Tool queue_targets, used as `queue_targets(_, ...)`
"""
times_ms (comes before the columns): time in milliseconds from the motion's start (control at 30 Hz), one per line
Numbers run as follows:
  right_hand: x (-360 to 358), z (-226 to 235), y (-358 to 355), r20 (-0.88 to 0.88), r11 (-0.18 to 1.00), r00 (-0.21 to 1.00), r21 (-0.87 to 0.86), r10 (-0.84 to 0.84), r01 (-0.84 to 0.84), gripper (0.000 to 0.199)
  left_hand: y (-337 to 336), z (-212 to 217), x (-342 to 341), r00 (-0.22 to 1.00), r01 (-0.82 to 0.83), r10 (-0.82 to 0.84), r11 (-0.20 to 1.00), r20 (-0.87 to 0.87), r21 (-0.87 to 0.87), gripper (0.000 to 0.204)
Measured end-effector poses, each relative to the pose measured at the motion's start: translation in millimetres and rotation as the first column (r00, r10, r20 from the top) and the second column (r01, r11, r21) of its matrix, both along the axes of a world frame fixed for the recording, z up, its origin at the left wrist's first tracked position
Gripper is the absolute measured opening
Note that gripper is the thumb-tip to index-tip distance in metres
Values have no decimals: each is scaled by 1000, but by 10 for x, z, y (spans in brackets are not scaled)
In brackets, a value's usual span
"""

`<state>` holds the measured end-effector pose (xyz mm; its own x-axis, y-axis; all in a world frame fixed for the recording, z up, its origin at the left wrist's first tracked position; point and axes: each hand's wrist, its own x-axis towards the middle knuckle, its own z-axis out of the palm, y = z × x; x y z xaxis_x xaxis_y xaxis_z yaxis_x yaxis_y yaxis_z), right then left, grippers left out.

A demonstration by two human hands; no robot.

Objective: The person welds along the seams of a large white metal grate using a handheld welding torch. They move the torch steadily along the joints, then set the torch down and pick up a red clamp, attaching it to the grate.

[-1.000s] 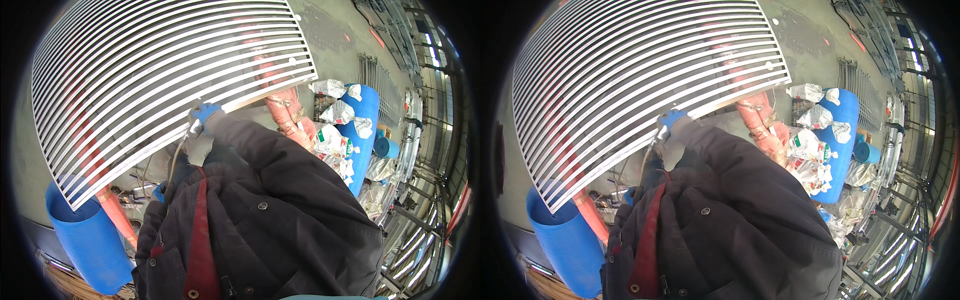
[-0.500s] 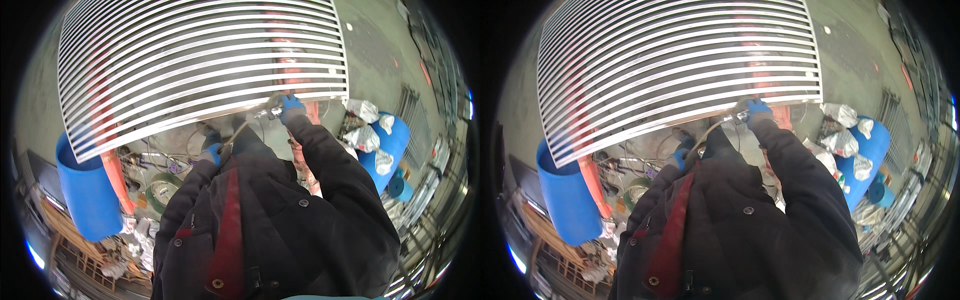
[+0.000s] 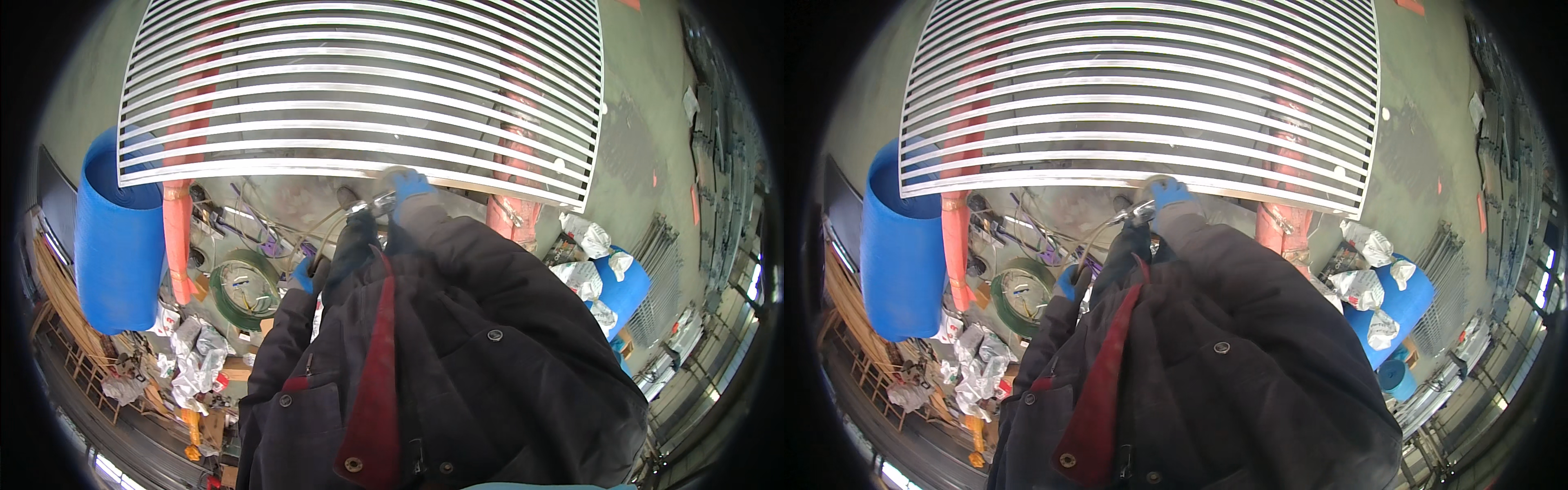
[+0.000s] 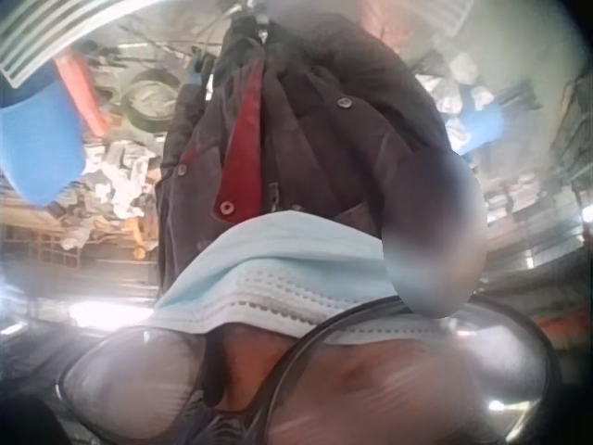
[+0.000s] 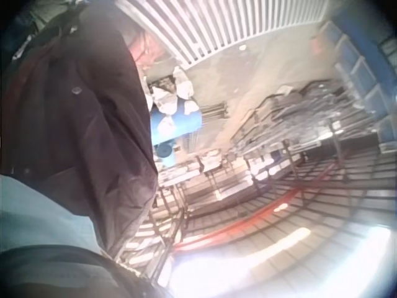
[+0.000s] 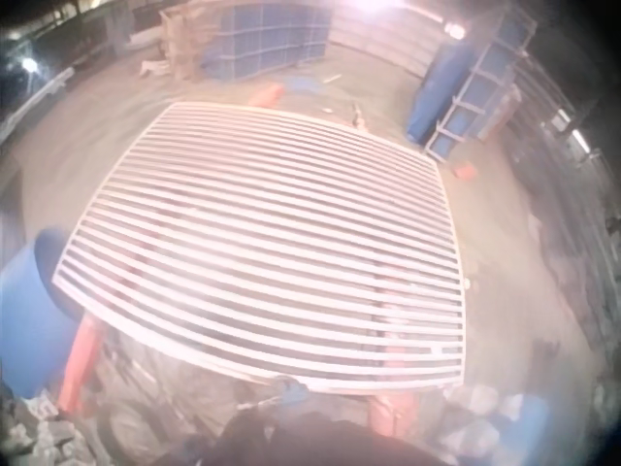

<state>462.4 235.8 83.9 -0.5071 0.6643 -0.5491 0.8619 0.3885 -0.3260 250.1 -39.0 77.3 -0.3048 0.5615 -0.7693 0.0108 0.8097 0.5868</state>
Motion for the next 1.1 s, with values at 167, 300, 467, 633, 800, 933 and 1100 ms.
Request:
queue_targets(167, -719, -113, -434, 29, 996, 997, 38, 75, -76, 63, -510, -335, -357, 973, -230, 232, 971, -18, 65, 37)
queue_targets(300, -966, -182, -517, -38, 991, 998, 123, 50, -45, 59, -659, -492, -530, 969, -246, 246, 969, -11, 1, 36)
queue_targets(467, -1101, -38, -591, -32, 986, 999, 166, 10, -5, 44, -559, -613, -756, 930, -366, 366, 927, 10, 79, 39)
queue_targets(633, -1343, 15, -539, 11, 996, 999, 73, 44, -45, 52, -354, -318, -966, 867, 55, 22, 989, -498, 139, 53)
queue_targets(800, -1533, -131, -652, 81, 1000, 997, 8, -12, 12, 49, 23, 159, -674, 743, 340, -51, 887, -667, 311, 48)
queue_targets(933, -1500, -305, -694, 13, 984, 999, 175, 38, -40, 43, 553, 204, -230, 655, 568, -116, 727, -747, 386, 65)
queue_targets(1100, -1350, -434, -599, -73, 983, 993, 164, 98, -85, 39, 836, 22, -76, 806, 505, -236, 752, -543, 423, 70)
